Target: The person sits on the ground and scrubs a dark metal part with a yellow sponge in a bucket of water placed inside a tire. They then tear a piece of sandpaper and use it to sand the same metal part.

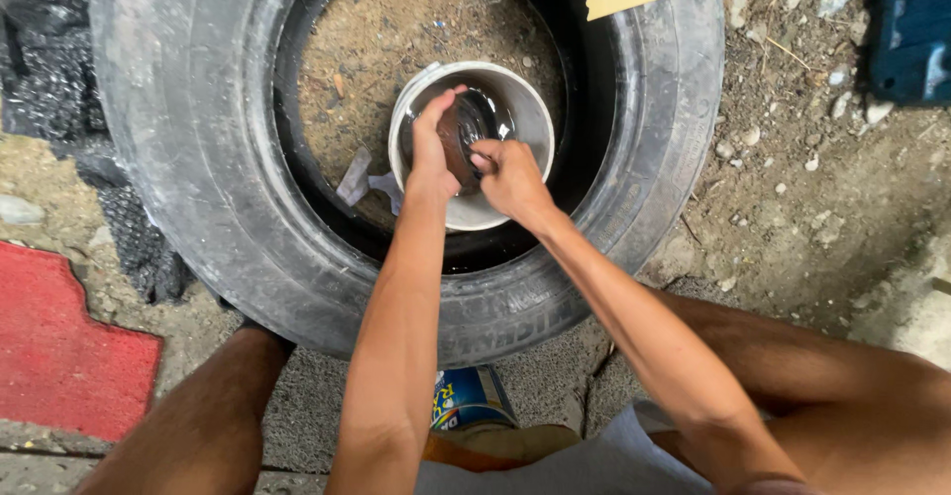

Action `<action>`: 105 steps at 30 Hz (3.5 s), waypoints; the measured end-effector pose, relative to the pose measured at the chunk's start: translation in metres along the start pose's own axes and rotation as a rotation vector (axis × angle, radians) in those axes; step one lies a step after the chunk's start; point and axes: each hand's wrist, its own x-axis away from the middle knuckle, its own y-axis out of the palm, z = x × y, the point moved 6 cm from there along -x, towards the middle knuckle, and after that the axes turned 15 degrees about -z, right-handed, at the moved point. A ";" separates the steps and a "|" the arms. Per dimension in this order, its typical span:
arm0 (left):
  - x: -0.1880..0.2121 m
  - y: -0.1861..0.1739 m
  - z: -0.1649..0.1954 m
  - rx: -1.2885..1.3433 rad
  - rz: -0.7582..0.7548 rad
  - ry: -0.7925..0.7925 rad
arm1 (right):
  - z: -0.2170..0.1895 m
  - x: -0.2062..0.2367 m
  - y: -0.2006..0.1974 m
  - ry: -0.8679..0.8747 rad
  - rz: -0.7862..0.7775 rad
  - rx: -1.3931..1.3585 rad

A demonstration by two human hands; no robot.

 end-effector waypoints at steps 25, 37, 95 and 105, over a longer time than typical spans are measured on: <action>0.030 0.022 -0.012 0.189 -0.221 -0.184 | 0.031 0.009 -0.062 -0.003 0.182 -0.725; -0.001 0.007 0.005 -0.661 0.313 -0.135 | 0.024 -0.021 -0.022 0.482 0.147 -0.547; -0.007 -0.017 0.010 -0.057 0.235 -0.062 | -0.009 -0.017 0.012 0.012 0.057 0.028; -0.010 -0.002 0.002 -0.177 0.185 -0.110 | 0.011 -0.038 -0.003 0.101 0.018 -0.587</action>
